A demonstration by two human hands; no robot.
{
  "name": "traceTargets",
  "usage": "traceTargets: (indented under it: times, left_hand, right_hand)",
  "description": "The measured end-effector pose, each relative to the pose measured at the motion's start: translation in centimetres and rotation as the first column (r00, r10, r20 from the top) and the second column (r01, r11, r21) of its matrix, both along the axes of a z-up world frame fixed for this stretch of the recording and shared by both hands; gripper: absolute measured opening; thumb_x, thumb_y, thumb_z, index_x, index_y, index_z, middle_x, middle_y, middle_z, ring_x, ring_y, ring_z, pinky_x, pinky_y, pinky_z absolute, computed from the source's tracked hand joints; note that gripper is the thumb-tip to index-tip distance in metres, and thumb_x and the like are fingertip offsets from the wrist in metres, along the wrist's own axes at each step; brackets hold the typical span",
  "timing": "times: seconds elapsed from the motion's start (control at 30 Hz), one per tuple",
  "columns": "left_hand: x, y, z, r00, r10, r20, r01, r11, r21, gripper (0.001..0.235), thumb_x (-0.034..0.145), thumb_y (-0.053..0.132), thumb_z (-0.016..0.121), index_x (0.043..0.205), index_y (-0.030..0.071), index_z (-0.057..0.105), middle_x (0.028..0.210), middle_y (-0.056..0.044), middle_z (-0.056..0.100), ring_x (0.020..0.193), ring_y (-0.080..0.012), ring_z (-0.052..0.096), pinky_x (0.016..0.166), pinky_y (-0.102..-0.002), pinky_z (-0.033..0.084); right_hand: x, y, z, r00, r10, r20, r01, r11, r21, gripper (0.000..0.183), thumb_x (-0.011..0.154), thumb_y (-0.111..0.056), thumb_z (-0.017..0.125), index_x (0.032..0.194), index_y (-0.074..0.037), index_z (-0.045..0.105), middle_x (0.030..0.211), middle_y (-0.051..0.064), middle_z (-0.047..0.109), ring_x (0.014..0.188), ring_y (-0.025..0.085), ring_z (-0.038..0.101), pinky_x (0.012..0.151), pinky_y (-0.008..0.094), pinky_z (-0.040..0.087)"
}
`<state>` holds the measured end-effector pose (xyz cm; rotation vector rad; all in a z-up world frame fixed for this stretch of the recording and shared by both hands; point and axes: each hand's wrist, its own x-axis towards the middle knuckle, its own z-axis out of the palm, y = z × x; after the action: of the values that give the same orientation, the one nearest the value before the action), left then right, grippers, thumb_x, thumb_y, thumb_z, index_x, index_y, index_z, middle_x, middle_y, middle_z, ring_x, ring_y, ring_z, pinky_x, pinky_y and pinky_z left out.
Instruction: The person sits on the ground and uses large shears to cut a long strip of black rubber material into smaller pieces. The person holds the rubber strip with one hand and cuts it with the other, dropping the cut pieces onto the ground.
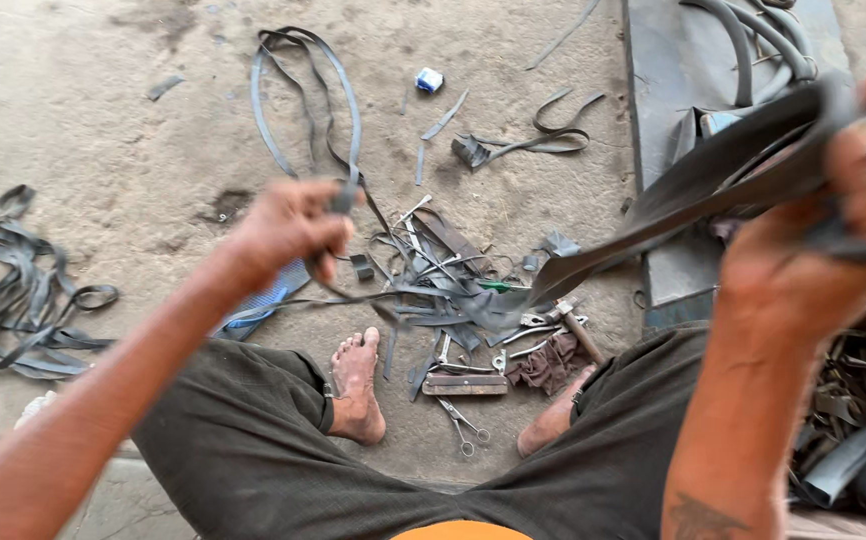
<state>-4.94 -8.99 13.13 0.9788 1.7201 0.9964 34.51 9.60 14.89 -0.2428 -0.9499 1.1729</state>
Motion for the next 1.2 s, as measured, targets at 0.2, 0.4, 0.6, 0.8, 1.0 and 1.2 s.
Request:
traceTargets:
  times: [0.2,0.4,0.6,0.8,1.0,1.2]
  left_hand:
    - [2.9,-1.1,-11.9,0.949,0.002,0.315,0.032,0.994,-0.103,0.042,0.087,0.005,0.066,0.128,0.002,0.064,0.068,-0.005,0.063,0.044,-0.0132,0.061,0.038,-0.024,0.050]
    - [3.8,-0.4,-12.5,0.953,-0.013,0.303,0.036,0.997,-0.071,0.034,0.088,0.008,0.069,0.120,-0.002,0.069,0.068,-0.006,0.063,0.047,-0.0109,0.062,0.041,-0.023,0.053]
    - [6.5,-4.3,-3.5,0.918,-0.334,0.213,0.367,0.919,-0.142,0.032,0.080,0.012,0.073,0.111,0.005,0.075,0.079,-0.004,0.075,0.041,-0.0077,0.053,0.034,-0.024,0.043]
    - [6.7,-4.8,3.2,0.861,-0.490,0.140,0.508,0.847,-0.158,0.028,0.084,0.022,0.075,0.107,0.006,0.080,0.071,-0.001,0.067,0.050,-0.0055,0.053,0.038,-0.022,0.043]
    - [-7.5,7.1,6.0,0.820,-0.377,-0.431,0.222,0.903,-0.368,0.039,0.084,0.037,0.079,0.116,0.015,0.071,0.082,-0.009,0.073,0.064,-0.0157,0.063,0.052,-0.033,0.052]
    - [-18.0,14.7,1.3,0.456,-0.394,-0.798,0.021,0.901,-0.433,0.052,0.084,0.037,0.078,0.127,0.014,0.056,0.099,-0.014,0.062,0.084,-0.0226,0.054,0.068,-0.042,0.045]
  right_hand:
    - [2.1,1.1,0.1,0.980,-0.133,0.151,0.129,0.991,0.035,0.022,0.099,0.001,0.070,0.121,0.005,0.066,0.114,0.015,0.068,0.100,0.023,0.069,0.097,0.032,0.059]
    - [3.3,0.1,-0.7,0.964,-0.146,0.221,0.146,0.989,0.017,0.024,0.098,0.002,0.070,0.121,0.005,0.066,0.115,0.014,0.067,0.101,0.022,0.068,0.098,0.032,0.059]
    - [1.2,1.0,-0.7,0.962,-0.107,0.253,0.110,0.994,0.004,0.025,0.096,0.003,0.070,0.121,0.005,0.066,0.115,0.014,0.066,0.103,0.022,0.068,0.099,0.032,0.058]
    - [-1.6,2.8,-2.0,0.952,-0.075,0.298,0.091,0.995,-0.038,0.027,0.095,0.005,0.070,0.121,0.004,0.065,0.115,0.013,0.065,0.105,0.022,0.068,0.100,0.032,0.058]
    - [-1.6,2.5,-6.9,0.936,-0.010,0.353,0.077,0.981,-0.178,0.029,0.093,0.006,0.070,0.122,0.004,0.065,0.116,0.012,0.065,0.106,0.021,0.067,0.101,0.032,0.057]
    - [0.7,2.5,-12.8,0.528,-0.300,0.794,0.239,0.950,0.200,0.030,0.095,0.012,0.073,0.124,0.007,0.070,0.121,0.013,0.062,0.108,0.019,0.063,0.093,0.026,0.051]
